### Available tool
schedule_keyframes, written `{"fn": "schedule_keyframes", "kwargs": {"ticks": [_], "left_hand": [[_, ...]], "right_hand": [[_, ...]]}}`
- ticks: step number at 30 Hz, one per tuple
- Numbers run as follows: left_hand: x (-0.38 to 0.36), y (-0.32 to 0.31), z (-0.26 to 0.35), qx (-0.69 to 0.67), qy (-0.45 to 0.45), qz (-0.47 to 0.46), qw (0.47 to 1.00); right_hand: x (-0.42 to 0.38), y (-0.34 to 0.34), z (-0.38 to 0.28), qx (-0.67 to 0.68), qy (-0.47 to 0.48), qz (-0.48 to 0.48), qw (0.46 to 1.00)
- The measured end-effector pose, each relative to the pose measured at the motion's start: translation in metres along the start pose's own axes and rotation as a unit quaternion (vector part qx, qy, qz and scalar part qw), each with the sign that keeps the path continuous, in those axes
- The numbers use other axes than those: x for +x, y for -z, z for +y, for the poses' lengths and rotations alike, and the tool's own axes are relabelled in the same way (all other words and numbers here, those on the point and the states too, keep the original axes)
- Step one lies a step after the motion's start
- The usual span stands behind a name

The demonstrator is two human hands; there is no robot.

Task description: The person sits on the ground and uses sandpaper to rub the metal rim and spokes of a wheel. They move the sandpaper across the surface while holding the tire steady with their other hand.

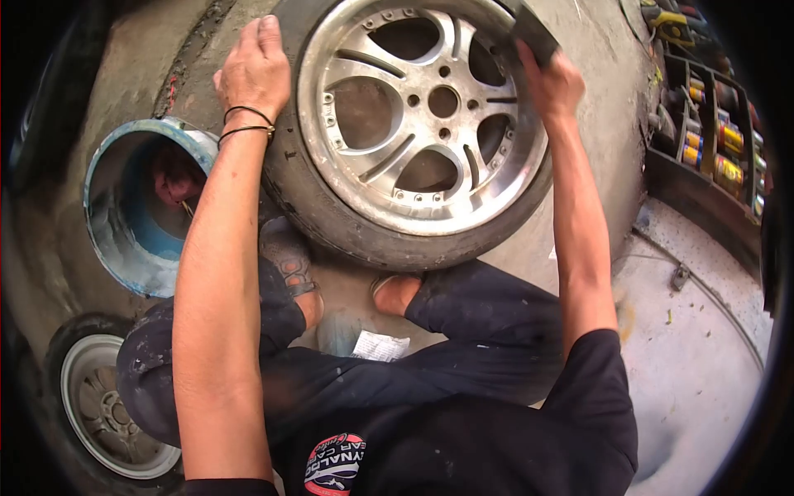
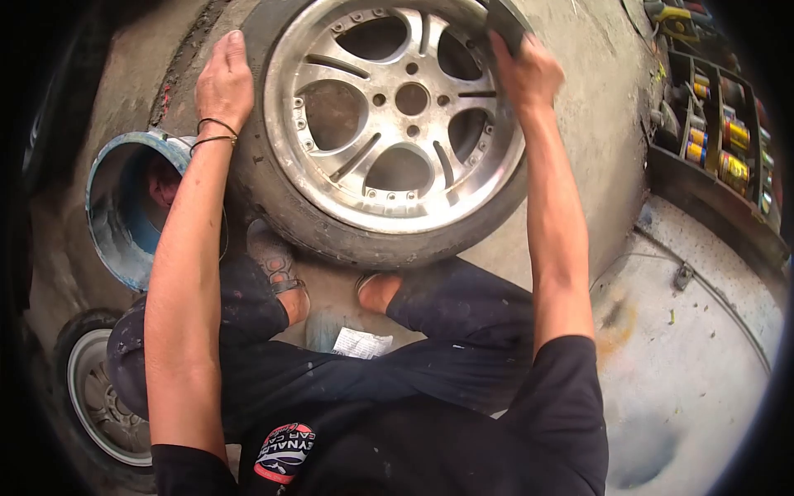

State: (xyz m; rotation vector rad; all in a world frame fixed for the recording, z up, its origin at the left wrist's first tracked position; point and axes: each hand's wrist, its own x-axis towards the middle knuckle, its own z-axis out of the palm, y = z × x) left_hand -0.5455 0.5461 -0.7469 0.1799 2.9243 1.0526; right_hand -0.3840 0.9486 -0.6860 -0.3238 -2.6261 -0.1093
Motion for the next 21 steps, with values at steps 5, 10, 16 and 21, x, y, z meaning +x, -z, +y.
{"fn": "schedule_keyframes", "kwargs": {"ticks": [5, 10, 16, 21], "left_hand": [[0.0, 0.0, -0.003, -0.027, -0.011, 0.006, 1.0], [0.001, 0.0, 0.002, 0.007, -0.01, -0.007, 1.0], [0.001, 0.002, -0.001, -0.056, 0.002, 0.004, 0.998], [-0.009, 0.016, 0.019, 0.003, 0.009, 0.034, 0.999]], "right_hand": [[0.015, -0.01, -0.021, -0.04, 0.066, -0.003, 0.997], [0.008, 0.001, -0.008, -0.069, 0.048, -0.057, 0.995], [0.105, 0.023, -0.069, 0.032, 0.07, -0.211, 0.975], [0.127, 0.076, -0.081, 0.092, 0.087, -0.206, 0.97]]}}
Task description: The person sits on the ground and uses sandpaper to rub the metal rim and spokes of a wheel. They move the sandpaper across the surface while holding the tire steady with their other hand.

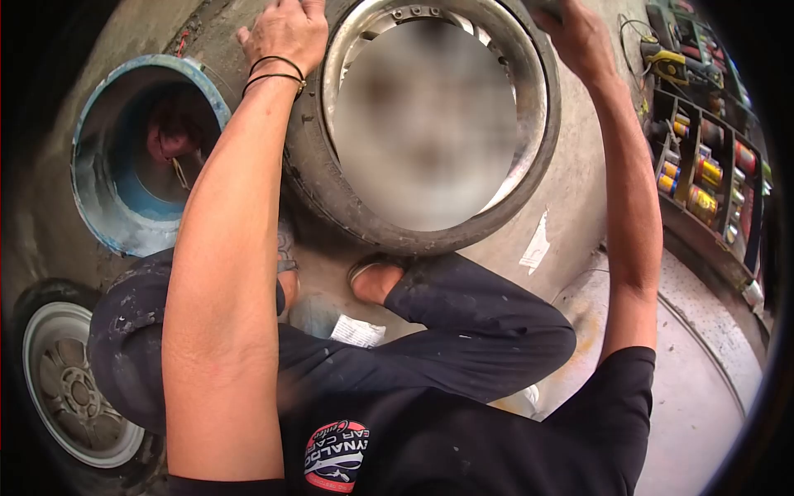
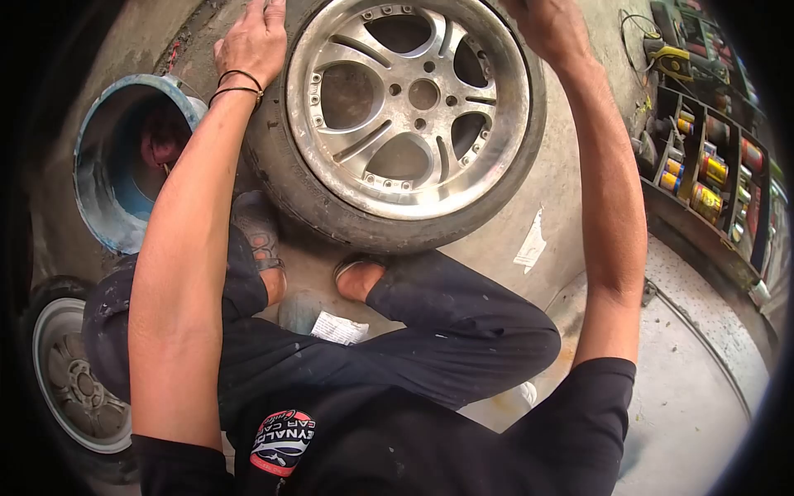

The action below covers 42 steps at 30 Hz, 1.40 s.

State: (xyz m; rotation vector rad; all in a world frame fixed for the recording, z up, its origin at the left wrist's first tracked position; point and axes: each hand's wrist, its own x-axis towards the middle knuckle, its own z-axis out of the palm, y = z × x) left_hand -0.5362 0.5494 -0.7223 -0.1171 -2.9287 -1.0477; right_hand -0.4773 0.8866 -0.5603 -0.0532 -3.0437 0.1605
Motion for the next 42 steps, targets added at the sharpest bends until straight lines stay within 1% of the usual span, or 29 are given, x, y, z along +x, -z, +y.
{"fn": "schedule_keyframes", "kwargs": {"ticks": [1, 2, 3, 5, 6, 8, 9, 11, 15, 17, 18, 19, 21, 23, 25, 26, 27, 28, 29, 31, 32, 33, 35, 36, 37, 38, 39, 41, 42], "left_hand": [[-0.001, 0.003, 0.004, 0.008, 0.005, -0.005, 1.0], [-0.004, 0.006, 0.007, -0.013, 0.02, -0.017, 1.0], [-0.003, 0.008, 0.009, -0.017, 0.026, -0.017, 0.999], [-0.002, 0.011, 0.008, -0.021, 0.037, -0.044, 0.998], [0.001, 0.008, 0.006, -0.018, 0.047, -0.057, 0.997], [0.001, 0.004, 0.002, -0.025, 0.048, -0.049, 0.997], [0.0, 0.003, 0.001, -0.031, 0.045, -0.042, 0.998], [0.001, 0.002, 0.0, -0.032, 0.049, -0.045, 0.997], [-0.001, 0.003, 0.0, -0.035, 0.063, -0.056, 0.996], [-0.003, 0.007, 0.001, -0.03, 0.051, -0.077, 0.995], [-0.003, 0.006, 0.002, -0.023, 0.04, -0.067, 0.997], [-0.004, 0.004, 0.003, -0.023, 0.038, -0.068, 0.997], [-0.005, 0.003, 0.0, -0.019, 0.039, -0.041, 0.998], [-0.001, 0.007, 0.003, -0.039, 0.022, -0.047, 0.998], [0.0, 0.006, 0.003, -0.031, 0.027, -0.046, 0.998], [-0.001, 0.005, 0.002, -0.029, 0.035, -0.037, 0.998], [-0.001, 0.009, 0.004, -0.028, 0.035, -0.036, 0.998], [-0.004, 0.012, 0.005, -0.036, 0.033, -0.046, 0.998], [-0.004, 0.016, 0.008, -0.044, 0.031, -0.054, 0.997], [0.0, 0.01, 0.007, -0.038, 0.036, -0.045, 0.998], [0.0, 0.006, 0.004, -0.031, 0.047, -0.039, 0.998], [0.001, 0.006, 0.001, -0.031, 0.048, -0.041, 0.998], [0.0, 0.003, 0.0, -0.036, 0.025, -0.033, 0.998], [0.0, 0.003, 0.0, -0.031, 0.024, -0.033, 0.999], [0.0, 0.005, 0.001, -0.032, 0.023, -0.032, 0.999], [0.0, 0.005, 0.001, -0.029, 0.033, -0.043, 0.998], [0.0, 0.004, 0.001, -0.026, 0.041, -0.053, 0.997], [0.002, 0.002, 0.001, -0.024, 0.031, -0.048, 0.998], [0.002, 0.001, -0.001, -0.019, 0.024, -0.043, 0.999]], "right_hand": [[-0.001, 0.006, -0.01, -0.047, 0.042, -0.057, 0.996], [0.0, 0.008, -0.017, -0.093, 0.085, -0.112, 0.986], [0.001, -0.002, -0.014, -0.14, 0.087, -0.134, 0.977], [0.001, -0.031, 0.01, -0.256, 0.199, -0.122, 0.938], [0.004, -0.036, 0.007, -0.256, 0.203, -0.124, 0.937], [0.007, -0.046, 0.005, -0.289, 0.295, -0.088, 0.907], [0.005, -0.052, 0.01, -0.287, 0.297, -0.09, 0.906], [0.0, -0.059, 0.025, -0.378, 0.213, -0.155, 0.888], [0.003, -0.064, 0.018, -0.375, 0.192, -0.173, 0.89], [-0.008, -0.063, 0.017, -0.385, 0.116, -0.232, 0.885], [-0.009, -0.06, 0.016, -0.387, 0.114, -0.231, 0.885], [-0.012, -0.059, 0.015, -0.362, 0.109, -0.202, 0.903], [-0.013, -0.061, 0.009, -0.308, 0.104, -0.14, 0.935], [0.0, -0.065, 0.011, -0.327, 0.112, -0.12, 0.931], [0.011, -0.067, -0.002, -0.313, 0.048, -0.294, 0.902], [0.013, -0.07, -0.005, -0.311, 0.05, -0.295, 0.902], [0.015, -0.072, -0.006, -0.207, 0.083, -0.192, 0.956], [0.013, -0.072, -0.005, -0.099, 0.112, -0.088, 0.985], [0.009, -0.075, -0.001, -0.1, 0.111, -0.088, 0.985], [0.004, -0.084, 0.012, -0.281, 0.126, -0.131, 0.942], [-0.002, -0.08, 0.018, -0.312, 0.123, -0.173, 0.926], [-0.005, -0.078, 0.033, -0.311, 0.123, -0.175, 0.926], [-0.016, -0.072, 0.067, -0.389, 0.144, -0.3, 0.859], [-0.021, -0.064, 0.059, -0.391, 0.14, -0.3, 0.859], [-0.025, -0.053, 0.041, -0.33, 0.112, -0.223, 0.911], [-0.027, -0.049, 0.029, -0.265, 0.083, -0.144, 0.95], [-0.028, -0.05, 0.028, -0.266, 0.081, -0.143, 0.95], [-0.033, -0.058, 0.034, -0.361, 0.038, -0.293, 0.884], [-0.036, -0.055, 0.035, -0.314, 0.037, -0.278, 0.907]]}}
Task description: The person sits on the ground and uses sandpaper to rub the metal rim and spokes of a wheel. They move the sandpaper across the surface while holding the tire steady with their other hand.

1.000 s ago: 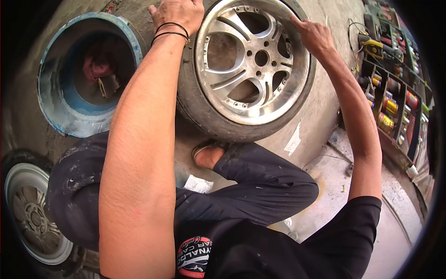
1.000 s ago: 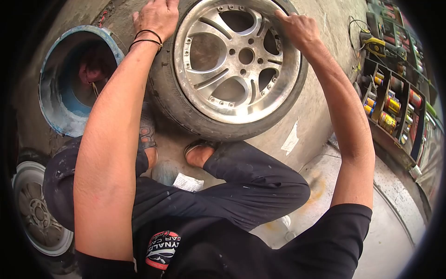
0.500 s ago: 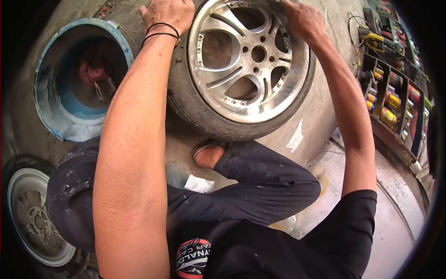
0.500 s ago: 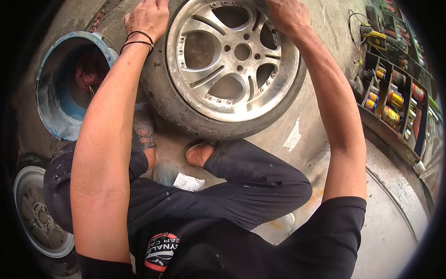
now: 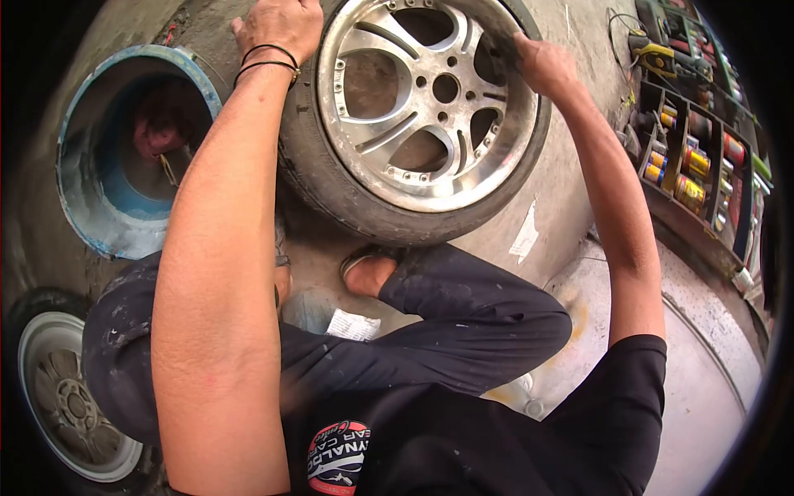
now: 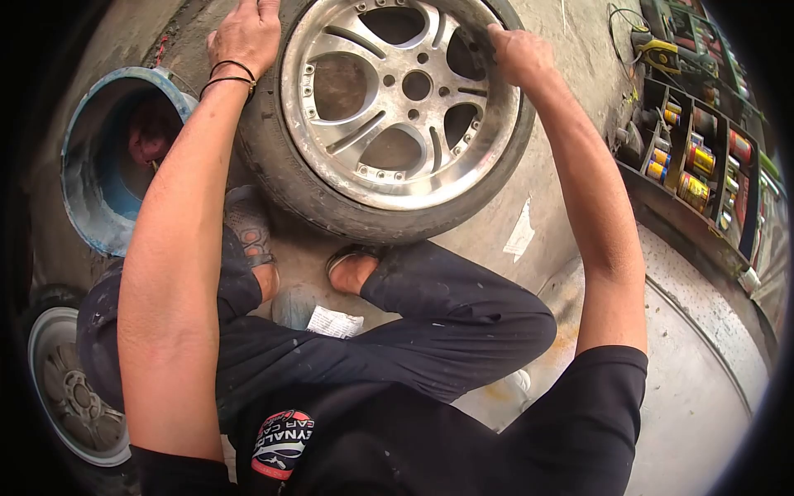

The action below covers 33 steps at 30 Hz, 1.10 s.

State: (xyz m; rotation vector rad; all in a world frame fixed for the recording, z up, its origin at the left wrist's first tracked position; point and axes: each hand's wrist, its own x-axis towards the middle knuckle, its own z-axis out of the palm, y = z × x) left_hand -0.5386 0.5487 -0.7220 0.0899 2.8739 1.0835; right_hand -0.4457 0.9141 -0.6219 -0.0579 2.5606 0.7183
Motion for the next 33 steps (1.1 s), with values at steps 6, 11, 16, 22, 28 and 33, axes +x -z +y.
{"fn": "schedule_keyframes", "kwargs": {"ticks": [6, 11, 16, 22, 28, 33], "left_hand": [[0.003, -0.001, -0.004, -0.012, -0.01, 0.008, 1.0], [0.001, 0.0, -0.006, -0.017, -0.001, -0.007, 1.0], [0.004, -0.007, -0.013, -0.021, -0.034, 0.02, 0.999], [0.006, -0.013, -0.019, -0.002, -0.034, 0.014, 0.999], [0.006, -0.008, -0.011, 0.021, -0.006, -0.021, 1.0], [0.006, -0.014, -0.014, 0.015, -0.033, 0.004, 0.999]], "right_hand": [[-0.005, -0.03, 0.021, -0.031, 0.023, -0.05, 0.998], [-0.027, -0.008, -0.004, 0.041, -0.075, -0.008, 0.996], [-0.052, -0.008, 0.007, 0.046, -0.047, -0.13, 0.989], [-0.067, -0.014, -0.003, 0.077, -0.121, -0.036, 0.989], [-0.059, -0.013, -0.006, 0.067, -0.068, -0.103, 0.99], [-0.056, -0.015, -0.011, 0.072, -0.123, -0.121, 0.982]]}}
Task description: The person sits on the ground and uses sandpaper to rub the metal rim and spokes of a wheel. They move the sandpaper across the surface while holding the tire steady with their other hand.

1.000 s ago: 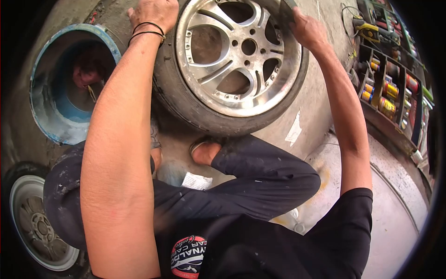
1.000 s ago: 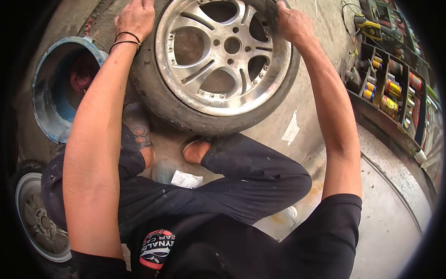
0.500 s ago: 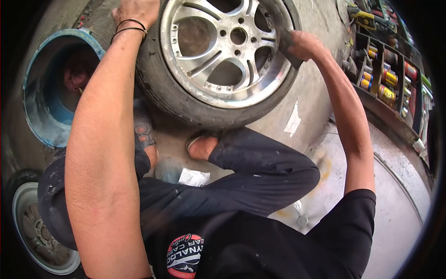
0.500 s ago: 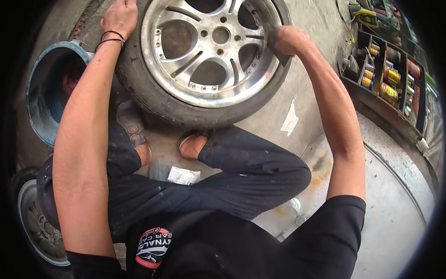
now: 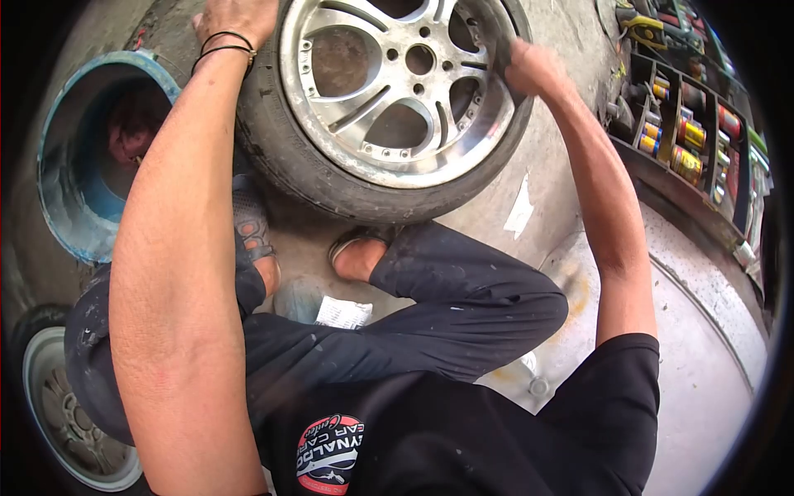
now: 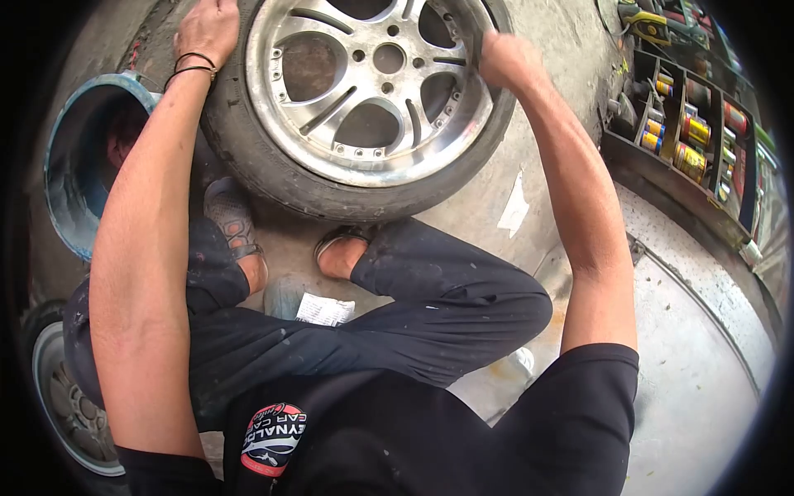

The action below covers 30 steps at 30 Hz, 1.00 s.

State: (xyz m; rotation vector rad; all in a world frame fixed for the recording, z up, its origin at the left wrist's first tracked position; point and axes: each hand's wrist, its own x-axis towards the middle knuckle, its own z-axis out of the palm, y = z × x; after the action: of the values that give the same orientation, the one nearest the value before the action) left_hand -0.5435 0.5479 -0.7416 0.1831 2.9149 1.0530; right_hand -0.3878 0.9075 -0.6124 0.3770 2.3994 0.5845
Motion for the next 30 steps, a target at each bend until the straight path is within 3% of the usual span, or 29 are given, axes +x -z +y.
{"fn": "schedule_keyframes", "kwargs": {"ticks": [2, 4, 6, 8, 10, 11, 13, 14, 16, 17, 18, 19, 20, 22, 24, 26, 28, 30], "left_hand": [[0.001, 0.008, 0.002, 0.014, 0.029, -0.015, 0.999], [-0.001, 0.004, -0.001, -0.019, 0.007, -0.002, 1.0], [-0.001, 0.006, -0.003, -0.025, 0.002, 0.006, 1.0], [-0.004, 0.008, 0.004, -0.03, 0.017, 0.003, 0.999], [-0.005, 0.015, 0.015, -0.025, 0.03, -0.019, 0.999], [-0.005, 0.02, 0.016, -0.012, 0.047, -0.042, 0.998], [-0.006, 0.019, 0.011, -0.007, 0.046, -0.027, 0.999], [-0.006, 0.017, 0.012, -0.005, 0.038, -0.014, 0.999], [-0.005, 0.017, 0.014, -0.002, 0.041, -0.011, 0.999], [-0.004, 0.015, 0.011, -0.009, 0.034, -0.004, 0.999], [-0.004, 0.012, 0.009, -0.014, 0.025, 0.003, 1.0], [-0.013, 0.011, 0.014, -0.02, -0.005, 0.059, 0.998], [-0.013, 0.012, 0.013, -0.02, -0.007, 0.056, 0.998], [-0.005, 0.012, 0.007, -0.024, 0.039, -0.017, 0.999], [-0.006, 0.011, 0.007, -0.034, 0.018, -0.013, 0.999], [-0.002, 0.012, 0.007, -0.031, 0.039, -0.023, 0.998], [-0.003, 0.009, 0.004, -0.02, 0.026, -0.007, 0.999], [-0.001, 0.004, 0.0, -0.042, 0.012, -0.003, 0.999]], "right_hand": [[-0.014, -0.005, -0.007, -0.044, 0.05, -0.078, 0.995], [-0.014, -0.004, -0.003, -0.032, 0.036, -0.111, 0.993], [-0.011, -0.009, 0.002, 0.009, -0.039, 0.0, 0.999], [-0.018, -0.011, -0.003, -0.012, 0.004, -0.171, 0.985], [-0.028, 0.0, 0.0, -0.028, -0.01, -0.181, 0.983], [-0.033, -0.001, 0.008, 0.038, -0.031, -0.051, 0.997], [-0.048, -0.011, 0.029, 0.169, -0.027, 0.162, 0.972], [-0.055, -0.02, 0.037, 0.167, -0.028, 0.162, 0.972], [-0.069, -0.038, 0.046, 0.417, -0.175, 0.067, 0.889], [-0.071, -0.07, 0.049, 0.48, -0.187, 0.076, 0.853], [-0.074, -0.103, 0.041, 0.54, -0.13, 0.155, 0.817], [-0.082, -0.087, 0.018, 0.517, -0.186, 0.111, 0.828], [-0.093, -0.065, -0.009, 0.49, -0.241, 0.063, 0.836], [-0.094, -0.061, -0.021, 0.459, -0.251, 0.044, 0.851], [-0.09, -0.063, -0.022, 0.353, -0.231, 0.005, 0.907], [-0.079, -0.077, -0.013, 0.339, -0.226, 0.016, 0.913], [-0.069, -0.078, -0.01, 0.26, -0.182, 0.099, 0.943], [-0.047, -0.077, -0.007, 0.237, -0.165, 0.093, 0.953]]}}
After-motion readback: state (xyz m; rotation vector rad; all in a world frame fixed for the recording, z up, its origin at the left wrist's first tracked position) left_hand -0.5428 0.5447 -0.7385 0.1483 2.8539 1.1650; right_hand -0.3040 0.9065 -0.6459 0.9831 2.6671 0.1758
